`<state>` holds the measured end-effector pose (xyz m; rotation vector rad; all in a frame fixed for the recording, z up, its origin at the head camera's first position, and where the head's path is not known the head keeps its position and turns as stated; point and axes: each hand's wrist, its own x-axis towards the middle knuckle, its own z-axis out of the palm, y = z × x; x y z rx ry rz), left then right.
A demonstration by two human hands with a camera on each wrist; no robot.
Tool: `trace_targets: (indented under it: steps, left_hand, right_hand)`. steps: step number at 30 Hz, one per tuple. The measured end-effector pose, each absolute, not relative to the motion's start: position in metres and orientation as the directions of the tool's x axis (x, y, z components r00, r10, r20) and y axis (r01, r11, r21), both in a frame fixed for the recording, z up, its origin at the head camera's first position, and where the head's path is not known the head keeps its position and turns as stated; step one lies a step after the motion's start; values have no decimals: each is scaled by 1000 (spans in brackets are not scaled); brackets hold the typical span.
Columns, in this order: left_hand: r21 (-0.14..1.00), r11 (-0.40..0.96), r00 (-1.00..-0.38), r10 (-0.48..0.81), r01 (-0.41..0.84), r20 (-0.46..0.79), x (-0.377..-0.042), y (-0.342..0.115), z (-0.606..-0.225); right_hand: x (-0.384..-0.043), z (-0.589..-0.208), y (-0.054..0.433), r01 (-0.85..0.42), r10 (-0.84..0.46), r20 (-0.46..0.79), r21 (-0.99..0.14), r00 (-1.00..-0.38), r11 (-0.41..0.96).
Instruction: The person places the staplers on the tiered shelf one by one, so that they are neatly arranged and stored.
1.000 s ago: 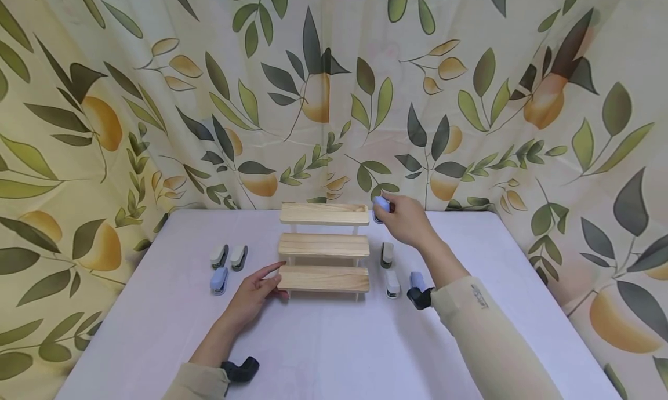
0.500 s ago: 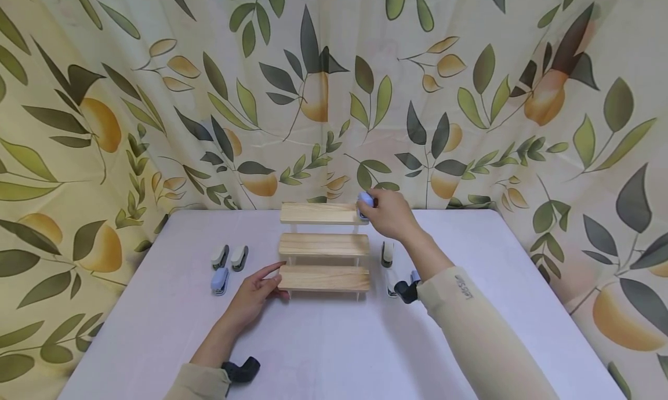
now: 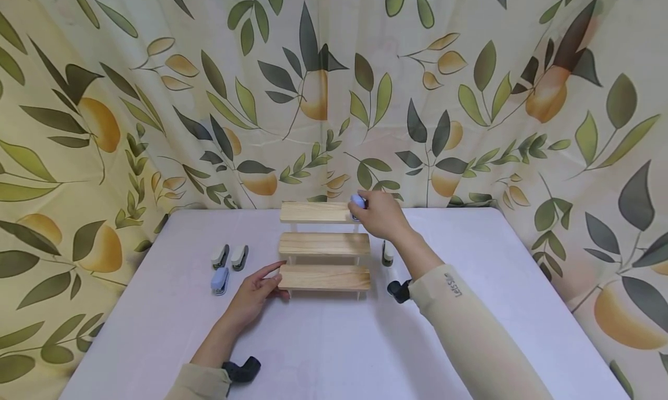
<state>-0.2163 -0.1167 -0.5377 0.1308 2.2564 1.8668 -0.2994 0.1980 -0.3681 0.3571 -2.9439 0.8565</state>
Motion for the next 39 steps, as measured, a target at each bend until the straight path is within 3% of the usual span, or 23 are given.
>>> trace_targets:
  steps: [39]
  left_hand:
    - [977,206,-974,202,-60,-102,-217,-117,-538]
  right_hand:
    - [-304,-368,190,-253,-224,119,-504,-967,826]
